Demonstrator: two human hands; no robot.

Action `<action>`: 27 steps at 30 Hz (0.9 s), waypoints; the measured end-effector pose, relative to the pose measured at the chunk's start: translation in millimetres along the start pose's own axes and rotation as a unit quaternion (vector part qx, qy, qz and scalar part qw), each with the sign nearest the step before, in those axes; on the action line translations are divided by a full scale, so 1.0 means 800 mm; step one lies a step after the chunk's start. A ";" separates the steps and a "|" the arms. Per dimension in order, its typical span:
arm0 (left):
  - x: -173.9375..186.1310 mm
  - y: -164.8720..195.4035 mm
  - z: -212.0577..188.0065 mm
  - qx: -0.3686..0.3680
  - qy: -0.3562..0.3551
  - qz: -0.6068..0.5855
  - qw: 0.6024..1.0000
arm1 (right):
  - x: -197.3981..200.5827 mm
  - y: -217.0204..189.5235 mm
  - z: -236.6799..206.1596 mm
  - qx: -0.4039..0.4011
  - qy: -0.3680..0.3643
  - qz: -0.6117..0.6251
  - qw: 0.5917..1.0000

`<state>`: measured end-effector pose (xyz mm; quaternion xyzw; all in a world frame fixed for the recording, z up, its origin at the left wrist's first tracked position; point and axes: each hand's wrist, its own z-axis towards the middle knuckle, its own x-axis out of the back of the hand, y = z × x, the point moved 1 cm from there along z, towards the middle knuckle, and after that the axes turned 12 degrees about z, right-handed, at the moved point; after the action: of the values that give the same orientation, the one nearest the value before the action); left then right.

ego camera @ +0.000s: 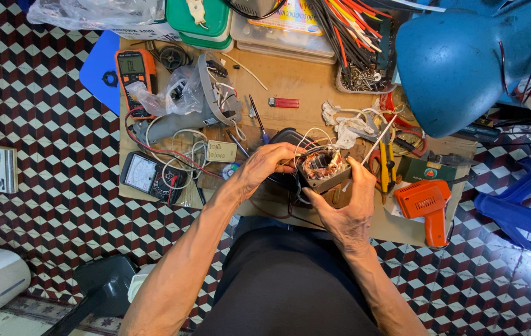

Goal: The person works on a disassembled electrical component, likely a motor or fan housing, on a cluttered workbench. They use a lighter to heat wires and a multimeter to test connections, manipulating the internal wiring and components throughout the clip.

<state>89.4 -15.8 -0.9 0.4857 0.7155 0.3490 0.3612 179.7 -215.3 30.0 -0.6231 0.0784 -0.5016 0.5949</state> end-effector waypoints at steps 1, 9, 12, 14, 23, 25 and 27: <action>0.001 0.001 -0.002 0.004 0.002 -0.002 1.000 | 0.001 0.000 0.000 -0.012 -0.001 0.006 1.000; 0.002 0.008 -0.009 0.049 0.024 -0.011 0.998 | 0.001 -0.007 0.005 -0.033 -0.023 0.026 0.999; 0.003 0.010 -0.011 0.050 0.028 -0.002 0.998 | 0.001 -0.010 0.006 -0.037 -0.026 0.029 0.999; 0.003 0.010 -0.012 0.046 0.031 0.003 0.998 | 0.002 -0.012 0.006 -0.041 -0.028 0.032 0.998; 0.001 0.005 -0.009 0.022 0.036 0.054 0.998 | 0.002 -0.011 0.002 -0.041 -0.035 0.041 0.998; -0.001 0.006 -0.008 0.034 0.044 0.068 0.996 | 0.002 -0.010 0.002 -0.041 -0.039 0.043 0.997; -0.003 0.006 -0.009 0.056 0.056 0.078 0.994 | 0.003 -0.010 0.002 -0.052 -0.044 0.046 0.997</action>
<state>86.2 -17.9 7.2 0.5389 0.7133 0.3620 0.2642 178.4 -213.7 38.0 -0.6704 0.1064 -0.4409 0.5872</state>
